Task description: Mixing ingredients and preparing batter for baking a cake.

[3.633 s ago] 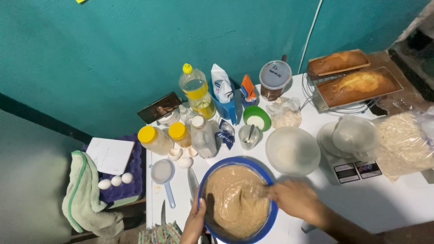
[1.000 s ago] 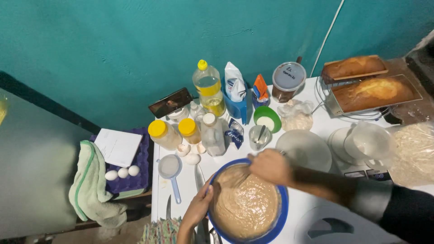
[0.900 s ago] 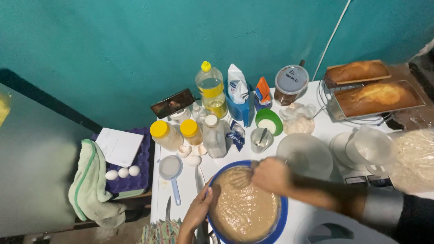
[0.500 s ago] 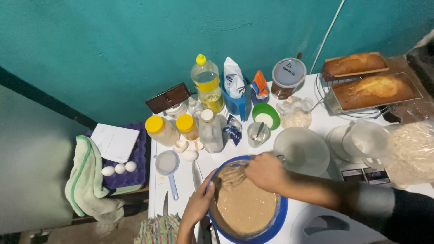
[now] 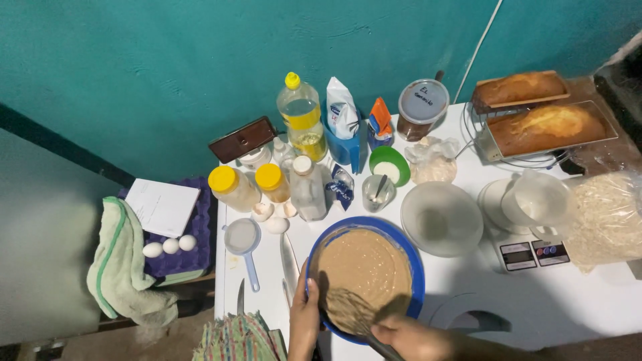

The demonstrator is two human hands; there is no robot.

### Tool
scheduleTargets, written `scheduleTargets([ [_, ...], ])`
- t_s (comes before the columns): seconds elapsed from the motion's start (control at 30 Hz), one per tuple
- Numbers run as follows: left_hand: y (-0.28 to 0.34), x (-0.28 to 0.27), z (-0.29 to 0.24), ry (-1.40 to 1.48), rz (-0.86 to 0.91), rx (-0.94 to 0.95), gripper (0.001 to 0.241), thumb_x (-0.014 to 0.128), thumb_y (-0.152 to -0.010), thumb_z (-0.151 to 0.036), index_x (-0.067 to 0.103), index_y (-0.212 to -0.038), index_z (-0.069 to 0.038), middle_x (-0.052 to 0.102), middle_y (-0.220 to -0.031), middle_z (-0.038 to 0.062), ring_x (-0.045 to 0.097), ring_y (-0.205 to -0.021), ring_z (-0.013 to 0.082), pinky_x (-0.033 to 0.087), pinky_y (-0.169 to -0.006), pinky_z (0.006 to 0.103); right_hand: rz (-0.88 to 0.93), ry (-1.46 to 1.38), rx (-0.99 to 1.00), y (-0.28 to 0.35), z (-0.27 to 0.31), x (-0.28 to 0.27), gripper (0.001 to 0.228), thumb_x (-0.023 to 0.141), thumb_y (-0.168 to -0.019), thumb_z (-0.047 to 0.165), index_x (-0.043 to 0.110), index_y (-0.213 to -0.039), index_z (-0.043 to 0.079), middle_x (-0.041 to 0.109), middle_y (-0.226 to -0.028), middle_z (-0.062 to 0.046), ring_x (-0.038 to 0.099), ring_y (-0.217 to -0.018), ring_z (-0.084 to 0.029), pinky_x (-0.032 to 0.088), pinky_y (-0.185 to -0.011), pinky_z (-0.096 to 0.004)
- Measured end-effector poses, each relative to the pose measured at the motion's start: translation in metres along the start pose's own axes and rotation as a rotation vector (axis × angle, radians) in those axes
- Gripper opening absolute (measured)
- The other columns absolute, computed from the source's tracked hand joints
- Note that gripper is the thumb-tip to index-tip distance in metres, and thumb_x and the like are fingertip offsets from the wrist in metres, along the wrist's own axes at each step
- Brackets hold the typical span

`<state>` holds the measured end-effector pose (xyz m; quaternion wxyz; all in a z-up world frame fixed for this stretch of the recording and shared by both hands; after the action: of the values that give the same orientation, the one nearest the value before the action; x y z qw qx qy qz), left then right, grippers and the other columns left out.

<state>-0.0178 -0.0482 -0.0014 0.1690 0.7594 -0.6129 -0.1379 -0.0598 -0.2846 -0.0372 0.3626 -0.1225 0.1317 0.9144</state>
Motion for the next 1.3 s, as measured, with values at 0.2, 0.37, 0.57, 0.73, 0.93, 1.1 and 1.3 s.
scheduleTargets([
  [0.2,0.016,-0.005,0.007,0.012,-0.002,-0.049,0.058,0.045,-0.100,-0.042,0.040,-0.157,-0.031,0.053,-0.156,0.004,0.053,-0.138,0.0191,0.044,-0.110,0.0335,-0.275,-1.425,0.787,-0.037,0.039,-0.012,0.030,0.047,-0.108,0.036,0.056,-0.110,0.008,0.058,-0.067,-0.004,0.054,-0.043,-0.010,0.044,-0.037,-0.024],
  [0.37,-0.009,-0.018,0.067,0.075,-0.054,-0.172,0.058,0.042,-0.103,-0.046,0.039,-0.158,-0.028,0.049,-0.159,0.007,0.049,-0.142,0.0216,0.041,-0.113,0.0355,-0.339,-1.101,0.693,-0.004,0.037,-0.060,0.032,0.045,-0.109,0.036,0.051,-0.110,0.005,0.059,-0.067,-0.008,0.050,-0.041,-0.013,0.043,-0.037,-0.027],
  [0.57,0.009,-0.003,0.046,0.155,-0.092,-0.255,0.060,0.040,-0.102,-0.049,0.036,-0.159,-0.030,0.056,-0.150,0.011,0.060,-0.128,0.0253,0.052,-0.093,0.0362,-0.285,-0.519,0.587,0.040,0.055,-0.055,0.052,0.049,-0.103,0.036,0.046,-0.152,0.020,0.060,-0.066,-0.006,0.056,-0.044,-0.014,0.048,-0.041,-0.030],
  [0.73,0.016,0.005,0.047,0.150,-0.111,-0.379,0.063,0.037,-0.100,-0.054,0.032,-0.159,-0.031,0.068,-0.135,0.012,0.074,-0.102,0.0253,0.059,-0.063,0.0340,-0.552,0.523,0.039,0.060,0.068,-0.035,0.052,0.058,-0.099,0.029,0.053,-0.148,0.015,0.070,-0.076,-0.005,0.074,-0.062,-0.013,0.060,-0.056,-0.031],
  [0.93,0.026,0.008,0.031,0.185,-0.060,-0.317,0.065,0.039,-0.097,-0.055,0.031,-0.158,-0.032,0.068,-0.132,0.006,0.076,-0.097,0.0161,0.061,-0.058,0.0304,-0.440,0.733,0.392,0.073,0.025,-0.015,0.061,0.064,-0.094,0.035,0.050,-0.153,0.035,0.068,-0.083,-0.005,0.073,-0.054,-0.016,0.061,-0.055,-0.037],
  [1.1,0.025,0.010,0.027,0.126,-0.068,-0.352,0.063,0.036,-0.102,-0.055,0.029,-0.160,-0.032,0.073,-0.115,0.014,0.070,-0.075,0.0178,0.053,-0.052,0.0287,-0.490,0.673,0.389,0.074,0.020,-0.017,0.061,0.059,-0.093,0.034,0.048,-0.153,0.034,0.074,-0.108,-0.008,0.080,-0.070,-0.022,0.066,-0.057,-0.039],
  [1.3,0.021,0.008,0.043,0.140,-0.066,-0.339,0.064,0.035,-0.103,-0.057,0.025,-0.161,-0.032,0.070,-0.117,0.017,0.072,-0.078,0.0211,0.058,-0.055,0.0307,-0.503,0.700,0.354,0.073,0.028,-0.019,0.061,0.058,-0.092,0.037,0.048,-0.152,0.038,0.075,-0.113,-0.010,0.080,-0.078,-0.031,0.065,-0.064,-0.045],
])
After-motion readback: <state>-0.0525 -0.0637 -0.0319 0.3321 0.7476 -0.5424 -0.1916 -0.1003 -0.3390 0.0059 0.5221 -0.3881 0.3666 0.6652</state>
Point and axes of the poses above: each hand's wrist, its own y-axis away from the middle knuckle, its own x-axis out of the palm, z = x × y, the point moved 3 cm from there along -y, towards the middle knuckle
